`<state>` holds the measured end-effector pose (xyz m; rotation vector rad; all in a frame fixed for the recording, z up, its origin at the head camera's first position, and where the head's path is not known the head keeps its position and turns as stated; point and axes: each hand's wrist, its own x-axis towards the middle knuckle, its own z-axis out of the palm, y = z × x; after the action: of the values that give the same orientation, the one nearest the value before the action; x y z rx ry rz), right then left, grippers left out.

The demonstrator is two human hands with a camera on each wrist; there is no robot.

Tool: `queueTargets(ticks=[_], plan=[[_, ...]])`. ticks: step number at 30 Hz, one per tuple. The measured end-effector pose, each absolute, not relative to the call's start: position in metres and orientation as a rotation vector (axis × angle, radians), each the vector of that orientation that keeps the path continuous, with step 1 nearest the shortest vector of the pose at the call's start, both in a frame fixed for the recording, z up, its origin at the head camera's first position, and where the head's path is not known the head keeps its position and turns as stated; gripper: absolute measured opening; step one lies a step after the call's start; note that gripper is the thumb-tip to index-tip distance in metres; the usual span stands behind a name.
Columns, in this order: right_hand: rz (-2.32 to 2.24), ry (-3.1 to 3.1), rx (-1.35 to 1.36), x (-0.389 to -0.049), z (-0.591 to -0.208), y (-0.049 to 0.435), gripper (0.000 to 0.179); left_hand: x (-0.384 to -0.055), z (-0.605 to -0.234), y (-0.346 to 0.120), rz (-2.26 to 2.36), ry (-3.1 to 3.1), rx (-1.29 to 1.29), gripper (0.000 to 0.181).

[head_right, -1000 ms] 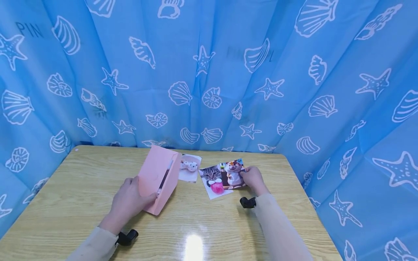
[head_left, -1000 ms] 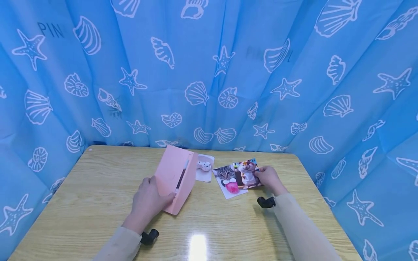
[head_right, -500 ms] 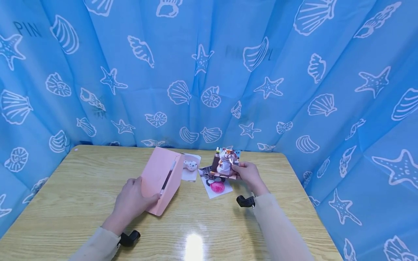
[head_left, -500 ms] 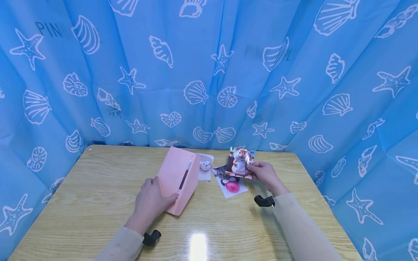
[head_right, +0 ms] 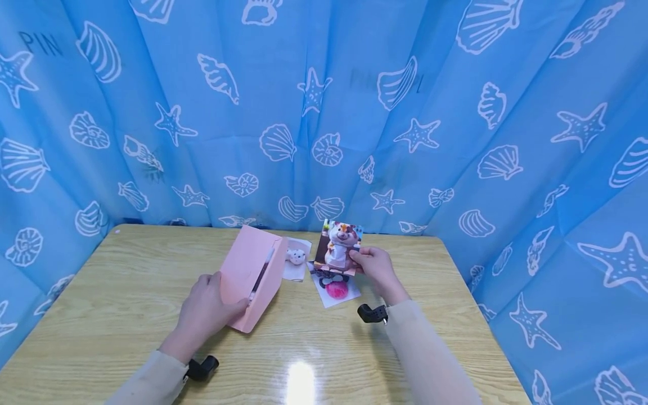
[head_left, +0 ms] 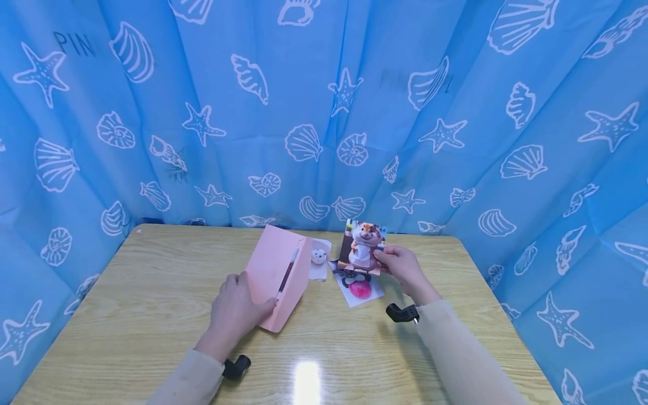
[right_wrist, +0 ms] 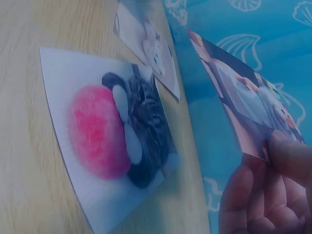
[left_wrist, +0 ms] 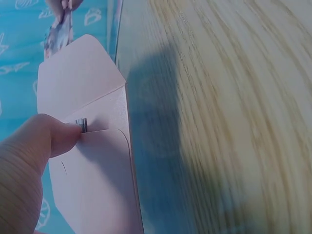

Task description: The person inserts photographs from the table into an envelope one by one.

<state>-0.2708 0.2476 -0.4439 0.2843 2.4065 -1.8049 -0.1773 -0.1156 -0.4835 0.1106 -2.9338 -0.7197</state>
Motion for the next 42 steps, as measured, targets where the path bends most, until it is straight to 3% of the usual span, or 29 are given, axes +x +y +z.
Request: queueTargets(ticks=[34, 42], plan=[[-2.094, 2.306, 0.052, -0.261, -0.432, 0.176, 0.022, -0.179, -0.478, -0.102, -0.655, -2.95, 0.095, 0.105], [-1.919, 2.554, 0.087, -0.254, -0.431, 0.154, 0.023, -0.179, -0.48, -0.103, -0.634, -2.937, 0.102, 0.106]])
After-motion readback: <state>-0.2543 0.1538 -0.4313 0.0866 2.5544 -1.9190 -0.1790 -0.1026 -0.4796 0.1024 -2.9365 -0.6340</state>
